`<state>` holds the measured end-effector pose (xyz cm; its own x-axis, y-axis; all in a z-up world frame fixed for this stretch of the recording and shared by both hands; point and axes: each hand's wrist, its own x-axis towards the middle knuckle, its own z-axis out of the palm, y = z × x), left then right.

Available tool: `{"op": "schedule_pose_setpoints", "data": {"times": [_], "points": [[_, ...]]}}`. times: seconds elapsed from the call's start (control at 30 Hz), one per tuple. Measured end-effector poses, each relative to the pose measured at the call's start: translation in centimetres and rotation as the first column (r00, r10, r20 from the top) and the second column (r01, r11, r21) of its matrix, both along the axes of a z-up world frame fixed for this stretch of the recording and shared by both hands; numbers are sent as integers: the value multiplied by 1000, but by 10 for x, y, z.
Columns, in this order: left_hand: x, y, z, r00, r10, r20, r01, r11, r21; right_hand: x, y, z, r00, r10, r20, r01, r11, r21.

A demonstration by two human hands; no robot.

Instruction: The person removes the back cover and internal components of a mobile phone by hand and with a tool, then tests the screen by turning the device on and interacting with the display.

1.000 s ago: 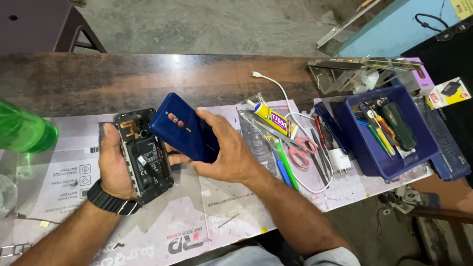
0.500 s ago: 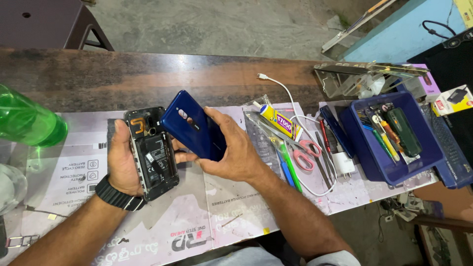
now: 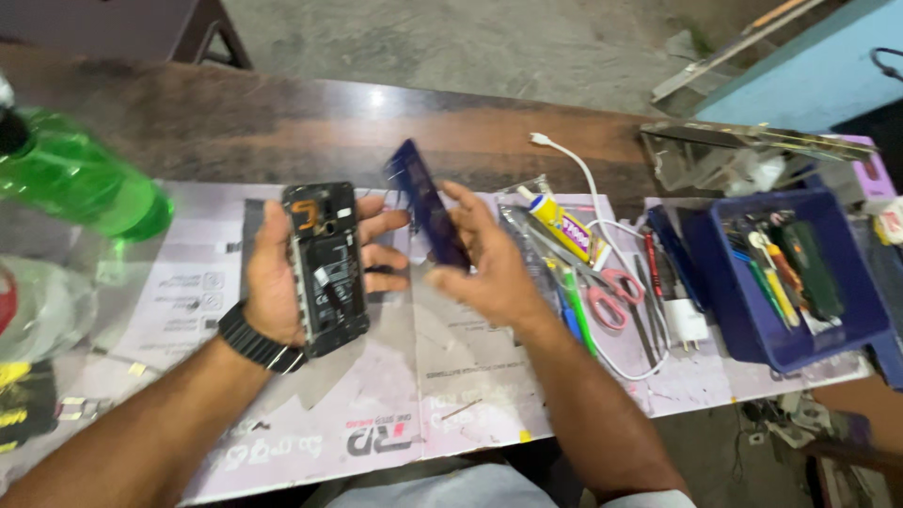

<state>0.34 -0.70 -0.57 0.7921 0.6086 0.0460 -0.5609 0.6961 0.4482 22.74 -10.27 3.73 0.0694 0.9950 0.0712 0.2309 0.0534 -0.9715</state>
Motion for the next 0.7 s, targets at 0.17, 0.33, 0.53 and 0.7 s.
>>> {"op": "schedule_pose_setpoints", "data": {"times": [0.17,0.33,0.53,0.7], "points": [[-1,2,4,1000,-14,-14,15,998,64,15,8,-11,765,-192,-615,-15,949,-314],[0,1,6,999,-4,-33,7,997,72,24,10,-28,966,-193,-172,159,968,-194],[-1,3,-4,996,34,-78,-29,998,63,35,14,-31,949,-315,22,315,939,-138],[-1,3,-11,984,77,-158,-84,996,-35,16,7,-8,597,-458,659,318,889,329]]}}
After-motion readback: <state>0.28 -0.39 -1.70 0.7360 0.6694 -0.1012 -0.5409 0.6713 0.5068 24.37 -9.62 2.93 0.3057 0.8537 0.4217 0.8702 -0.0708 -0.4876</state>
